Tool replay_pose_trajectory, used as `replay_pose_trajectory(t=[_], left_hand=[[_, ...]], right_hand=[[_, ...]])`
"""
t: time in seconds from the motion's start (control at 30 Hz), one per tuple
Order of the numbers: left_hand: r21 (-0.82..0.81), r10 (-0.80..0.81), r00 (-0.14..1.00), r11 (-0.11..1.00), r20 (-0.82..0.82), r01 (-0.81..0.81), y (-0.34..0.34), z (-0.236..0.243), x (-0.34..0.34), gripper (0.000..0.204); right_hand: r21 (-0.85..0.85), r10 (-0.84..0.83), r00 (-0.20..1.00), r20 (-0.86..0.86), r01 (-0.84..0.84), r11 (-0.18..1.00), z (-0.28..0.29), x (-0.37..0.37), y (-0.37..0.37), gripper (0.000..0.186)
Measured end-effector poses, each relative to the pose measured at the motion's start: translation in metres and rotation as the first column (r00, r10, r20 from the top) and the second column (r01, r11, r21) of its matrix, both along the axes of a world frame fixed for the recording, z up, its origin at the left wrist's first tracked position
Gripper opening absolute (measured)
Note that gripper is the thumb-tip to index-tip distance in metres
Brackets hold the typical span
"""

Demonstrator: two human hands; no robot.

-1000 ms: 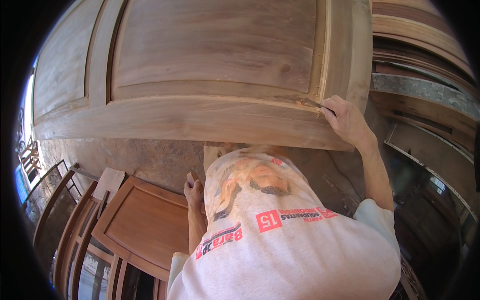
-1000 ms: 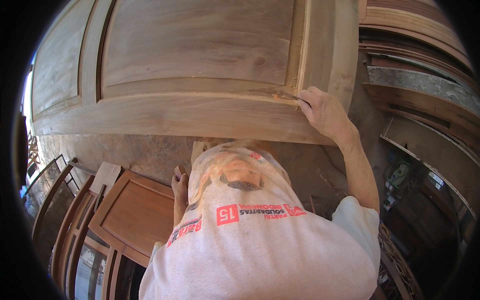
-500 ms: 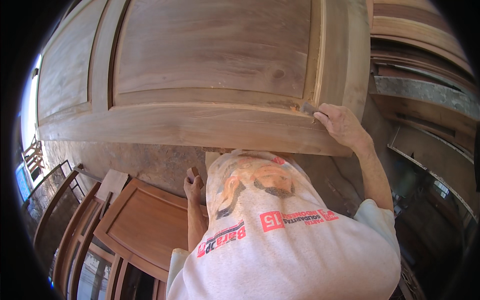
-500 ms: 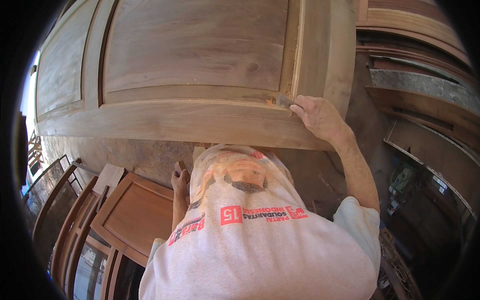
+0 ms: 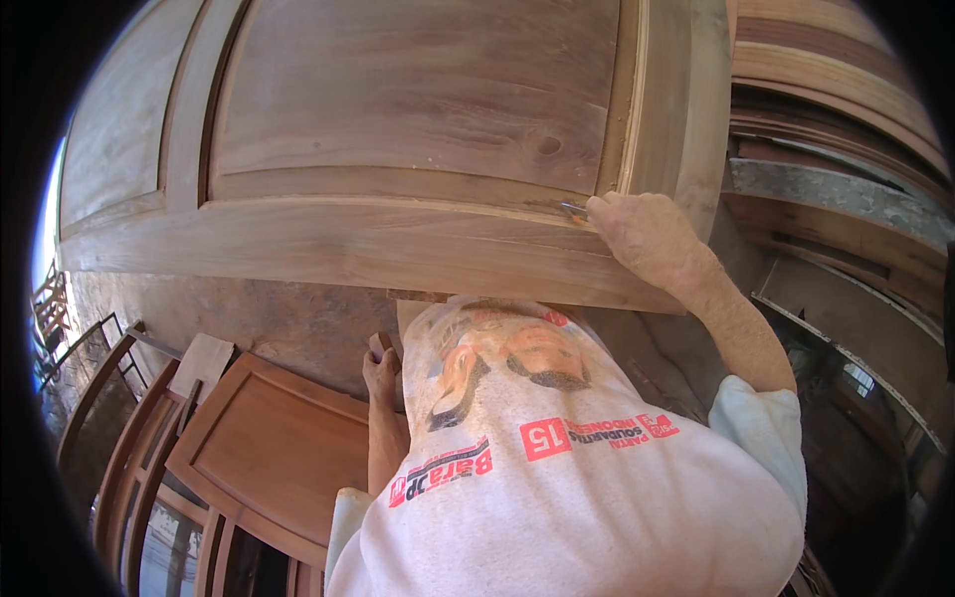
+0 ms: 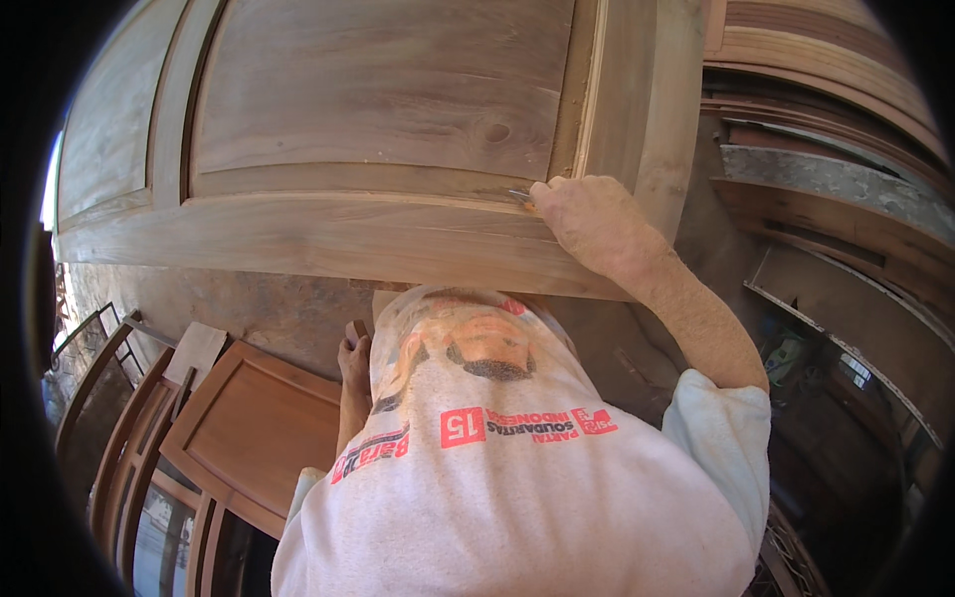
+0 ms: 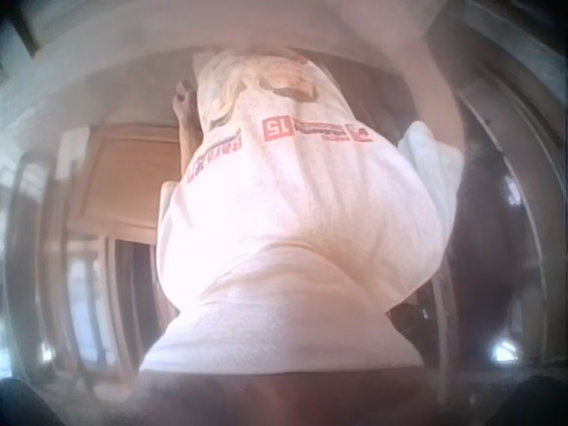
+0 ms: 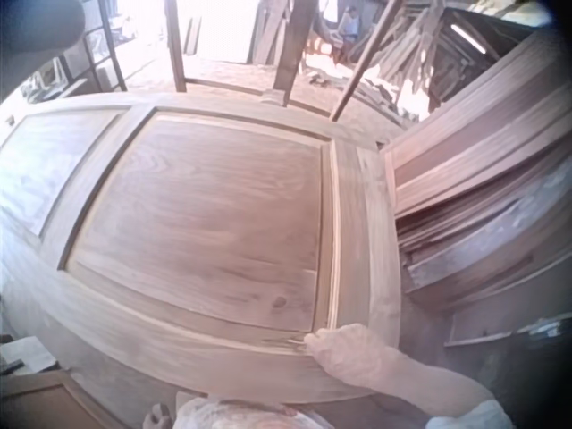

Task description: The person sands the grooves of a wooden door using a sanding block, brushes away dust with a handheld broom, and then applies putty or wood filler to the joints with a putty knife.

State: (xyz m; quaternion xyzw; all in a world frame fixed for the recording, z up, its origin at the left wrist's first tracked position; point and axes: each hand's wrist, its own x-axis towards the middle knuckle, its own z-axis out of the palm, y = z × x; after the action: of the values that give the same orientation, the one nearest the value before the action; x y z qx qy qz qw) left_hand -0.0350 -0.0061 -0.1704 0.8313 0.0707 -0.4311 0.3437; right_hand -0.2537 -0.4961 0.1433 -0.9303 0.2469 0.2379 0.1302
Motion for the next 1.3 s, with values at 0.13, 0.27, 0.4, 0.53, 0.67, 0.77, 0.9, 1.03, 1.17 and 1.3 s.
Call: replay_pose_trajectory(t=[0.13, 0.27, 0.4, 0.53, 0.67, 0.77, 0.9, 1.03, 1.17, 1.3], left_hand=[[0.001, 0.006, 0.999, 1.000, -0.041, -0.006, -0.014, 0.007, 0.003, 0.045], [-0.052, 0.044, 0.997, 0.998, -0.064, -0.047, -0.006, 0.002, 0.007, 0.047], [-0.035, 0.013, 1.000, 0.999, -0.020, -0.014, -0.006, 0.004, 0.012, 0.049], [-0.027, 0.014, 0.999, 1.000, -0.034, -0.015, 0.004, -0.004, 0.016, 0.048], [-0.040, 0.024, 1.000, 0.999, -0.019, -0.024, 0.009, -0.005, 0.014, 0.046], [-0.063, 0.075, 0.997, 0.995, -0.027, -0.077, 0.008, 0.001, 0.007, 0.042], [-0.090, 0.156, 0.988, 0.983, -0.024, -0.157, 0.012, 0.004, -0.007, 0.039], [0.007, 0.102, 0.994, 0.995, -0.025, -0.102, 0.033, -0.003, -0.028, 0.042], [0.062, 0.034, 0.999, 0.997, 0.024, -0.035, 0.038, -0.001, -0.049, 0.045], [0.033, 0.084, 0.996, 0.996, -0.033, -0.083, 0.013, 0.026, -0.049, 0.044]], right_hand=[[-0.017, -0.014, 1.000, 0.016, 0.015, 1.000, -0.001, -0.002, 0.004, 0.007], [-0.032, -0.026, 0.999, 0.036, 0.027, 0.999, 0.000, -0.003, 0.009, 0.008], [-0.026, -0.021, 0.998, 0.067, 0.022, 0.999, -0.006, -0.004, 0.012, 0.010], [0.010, -0.022, 1.000, -0.016, 0.022, 1.000, 0.001, 0.004, 0.012, 0.009], [0.054, -0.074, 0.990, -0.121, 0.081, 0.995, 0.002, -0.001, 0.008, 0.011], [0.043, -0.050, 0.987, -0.152, 0.057, 0.997, 0.000, -0.011, 0.002, 0.012], [0.077, -0.039, 0.978, -0.204, 0.056, 0.995, 0.003, -0.015, -0.010, 0.017], [0.121, -0.162, 0.983, -0.088, 0.171, 0.978, 0.008, -0.009, -0.011, 0.016], [0.177, -0.189, 0.978, 0.090, 0.171, 0.969, -0.011, -0.026, -0.015, 0.017], [0.261, -0.295, 0.952, 0.079, 0.266, 0.928, -0.013, -0.021, -0.015, 0.023]])
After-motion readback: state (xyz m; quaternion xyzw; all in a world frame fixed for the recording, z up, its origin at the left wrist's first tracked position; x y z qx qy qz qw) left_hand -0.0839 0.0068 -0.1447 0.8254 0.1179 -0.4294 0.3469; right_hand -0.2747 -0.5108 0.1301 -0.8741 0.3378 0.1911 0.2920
